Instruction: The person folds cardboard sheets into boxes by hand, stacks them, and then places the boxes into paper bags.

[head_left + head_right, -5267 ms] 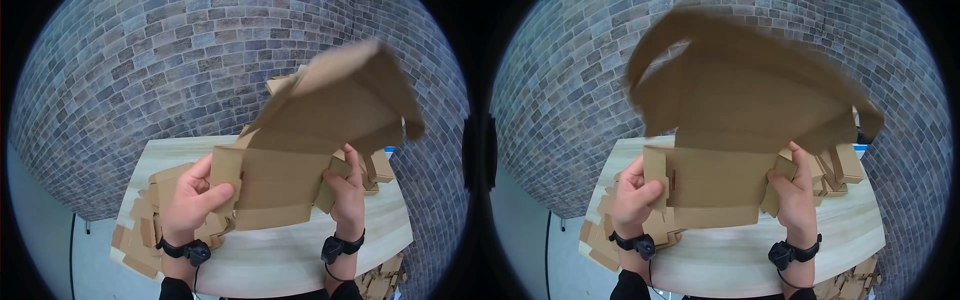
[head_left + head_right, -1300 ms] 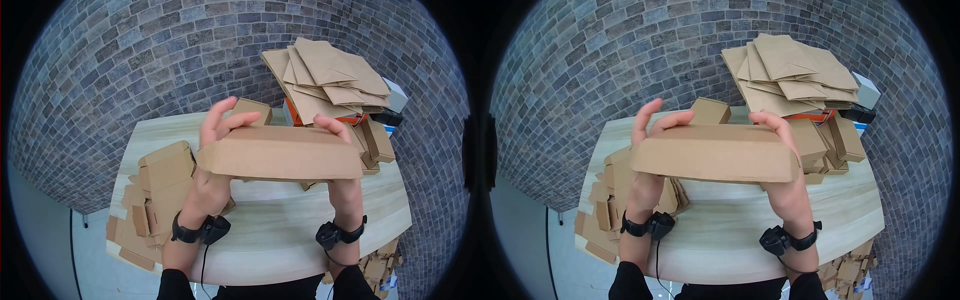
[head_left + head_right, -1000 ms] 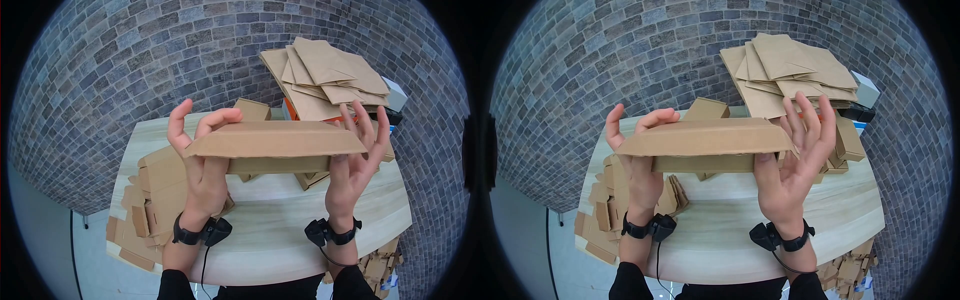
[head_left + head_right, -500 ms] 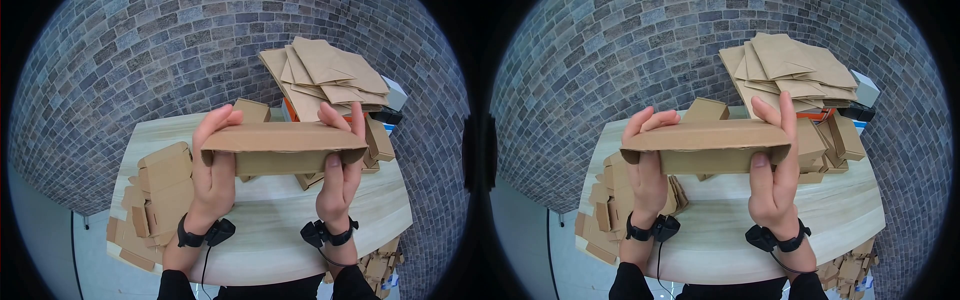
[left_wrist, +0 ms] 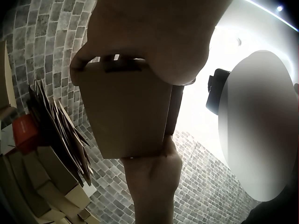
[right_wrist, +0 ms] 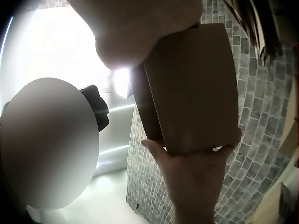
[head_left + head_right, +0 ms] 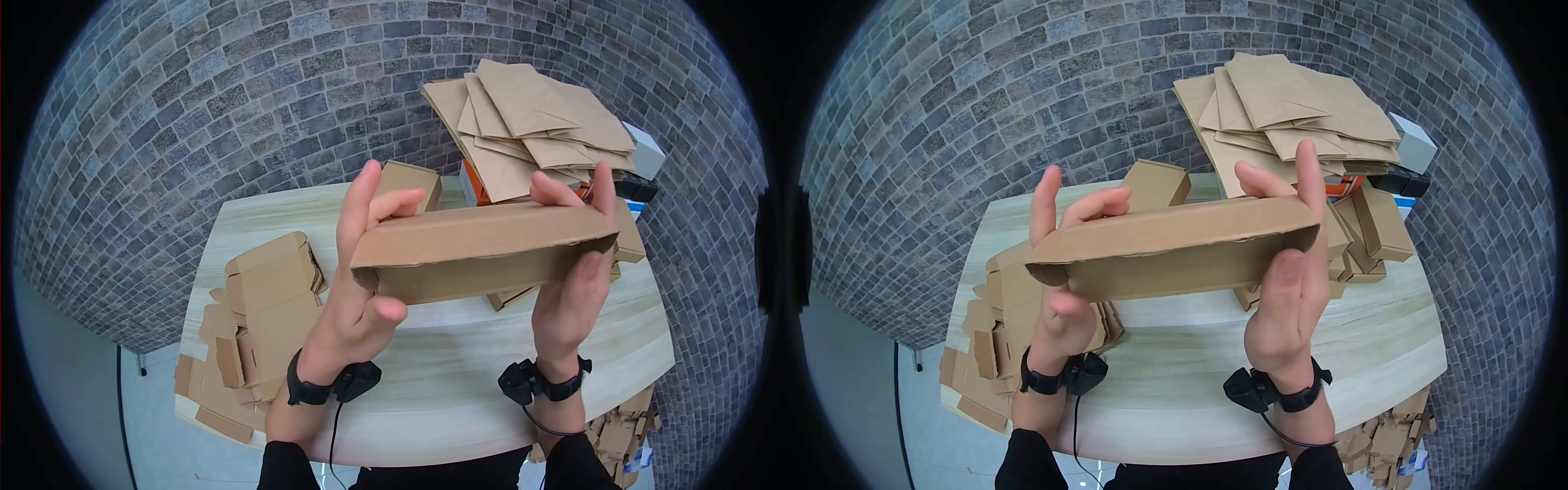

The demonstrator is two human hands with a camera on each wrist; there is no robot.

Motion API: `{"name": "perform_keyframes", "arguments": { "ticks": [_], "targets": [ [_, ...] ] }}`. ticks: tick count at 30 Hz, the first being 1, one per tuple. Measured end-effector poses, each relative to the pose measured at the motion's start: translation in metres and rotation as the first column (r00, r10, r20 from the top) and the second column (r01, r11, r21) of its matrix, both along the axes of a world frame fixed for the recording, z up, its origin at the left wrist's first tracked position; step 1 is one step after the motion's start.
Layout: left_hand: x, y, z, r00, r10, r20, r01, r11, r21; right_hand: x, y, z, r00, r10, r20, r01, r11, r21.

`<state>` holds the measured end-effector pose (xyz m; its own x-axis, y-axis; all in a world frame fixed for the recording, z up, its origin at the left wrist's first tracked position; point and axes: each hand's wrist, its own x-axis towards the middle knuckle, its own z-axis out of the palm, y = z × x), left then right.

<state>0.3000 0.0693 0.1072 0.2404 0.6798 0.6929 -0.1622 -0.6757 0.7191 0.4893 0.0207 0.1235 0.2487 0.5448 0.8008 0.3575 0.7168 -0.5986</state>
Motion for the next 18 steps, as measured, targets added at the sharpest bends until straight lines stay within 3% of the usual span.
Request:
{"name": "perform_keyframes", "arguments": {
  "ticks": [8, 13, 18],
  "targets": [
    [0.0019, -0.0022, 0.0081, 0.998, -0.032, 0.052, 0.036, 0.996, -0.081, 0.0004, -0.0011, 0.0009, 0.999, 0.047, -0.025, -0.047, 0.999, 0.009],
    [0.0018, -0.0038, 0.008, 0.999, 0.032, 0.018, -0.032, 0.999, 0.017, 0.0, -0.0009, -0.0012, 0.99, 0.114, -0.08, -0.112, 0.993, 0.025],
    [-0.0002, -0.0011, 0.0035, 1.0, -0.008, 0.004, 0.007, 0.998, 0.058, 0.0012, 0.0019, -0.0061, 0.981, 0.16, -0.113, -0.149, 0.984, 0.098]
  ]
}}
